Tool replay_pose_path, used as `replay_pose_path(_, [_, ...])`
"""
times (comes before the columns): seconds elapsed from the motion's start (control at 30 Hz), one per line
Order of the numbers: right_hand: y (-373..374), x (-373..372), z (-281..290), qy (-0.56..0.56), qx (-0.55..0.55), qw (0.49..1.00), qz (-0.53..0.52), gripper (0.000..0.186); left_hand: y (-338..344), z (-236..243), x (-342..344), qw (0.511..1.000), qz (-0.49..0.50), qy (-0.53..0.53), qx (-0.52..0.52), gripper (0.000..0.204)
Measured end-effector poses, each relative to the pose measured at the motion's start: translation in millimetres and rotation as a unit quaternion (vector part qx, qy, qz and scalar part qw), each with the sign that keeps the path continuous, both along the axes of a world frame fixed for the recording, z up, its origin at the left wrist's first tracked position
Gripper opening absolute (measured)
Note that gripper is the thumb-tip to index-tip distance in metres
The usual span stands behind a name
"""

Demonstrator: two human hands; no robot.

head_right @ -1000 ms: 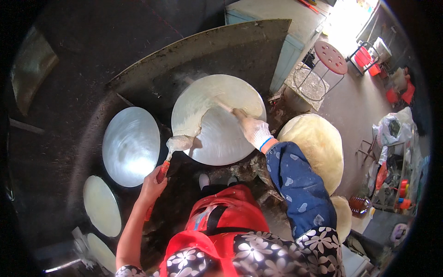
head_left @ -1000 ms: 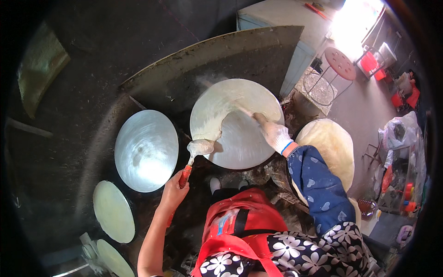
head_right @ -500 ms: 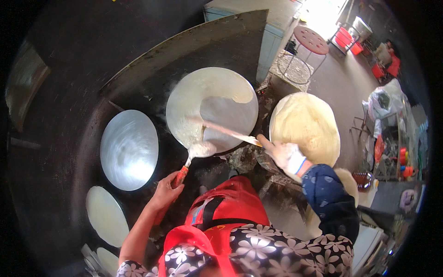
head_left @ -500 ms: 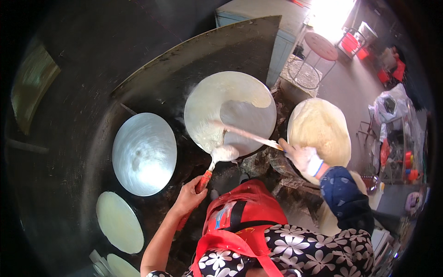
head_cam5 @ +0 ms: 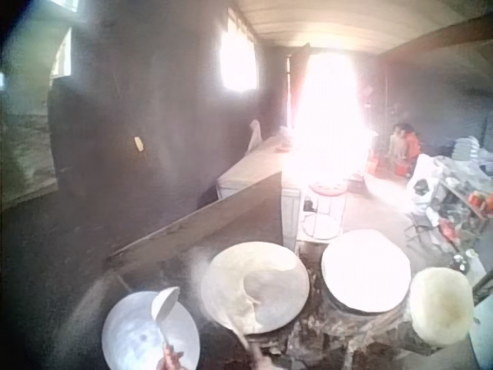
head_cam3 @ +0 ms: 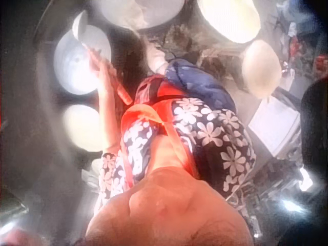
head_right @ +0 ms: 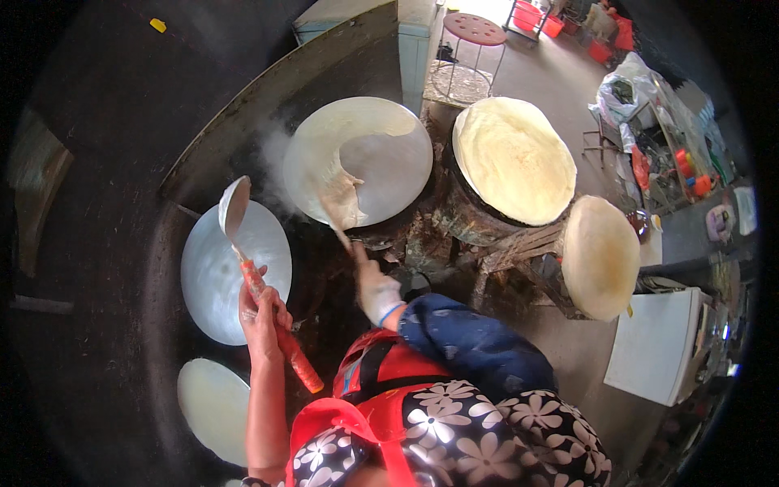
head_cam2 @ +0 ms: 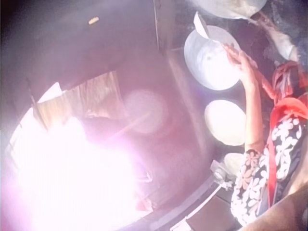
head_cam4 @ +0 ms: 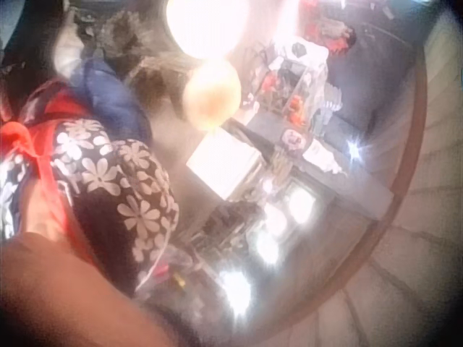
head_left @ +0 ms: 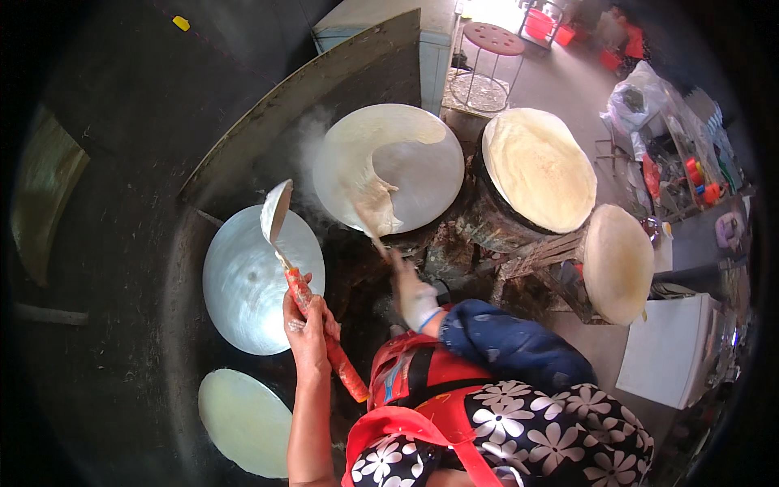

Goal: The person ladles batter onto multiple hot circular pans, spreads it thinly with a stick, and flips the crepes as they cook. Finished crepes are stacked on a nearby surface.

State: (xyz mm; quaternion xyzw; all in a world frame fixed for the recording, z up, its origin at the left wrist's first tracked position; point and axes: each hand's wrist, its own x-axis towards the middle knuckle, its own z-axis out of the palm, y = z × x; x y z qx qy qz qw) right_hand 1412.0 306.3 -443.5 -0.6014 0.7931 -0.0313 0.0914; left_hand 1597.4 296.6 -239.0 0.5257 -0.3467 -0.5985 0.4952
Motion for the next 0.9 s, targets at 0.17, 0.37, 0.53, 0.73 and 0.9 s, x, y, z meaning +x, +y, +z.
replay_pose_path(0.17, [31, -50, 71, -0.122, -0.001, 0.988, -0.094, 0.065, 25, -20, 33, 0.998, -0.021, 0.044, 0.031, 0.044])
replay_pose_path(0.37, [34, -45, 61, -0.198, -0.218, 0.948, -0.12, 0.059, 42, -32, 52, 0.995, -0.058, 0.055, 0.053, 0.047])
replay_pose_path(0.53, [42, -11, 69, -0.152, 0.032, 0.988, 0.008, 0.066, 47, -28, 50, 0.993, -0.063, 0.051, 0.081, 0.05])
replay_pose_path(0.73, [73, -79, 59, -0.105, 0.064, 0.992, -0.041, 0.073, 47, -33, 44, 0.99, -0.047, 0.067, 0.116, 0.041])
replay_pose_path(0.9, [63, -107, 61, -0.158, -0.051, 0.983, -0.077, 0.069, 39, -33, 19, 0.99, -0.048, 0.056, 0.124, 0.041])
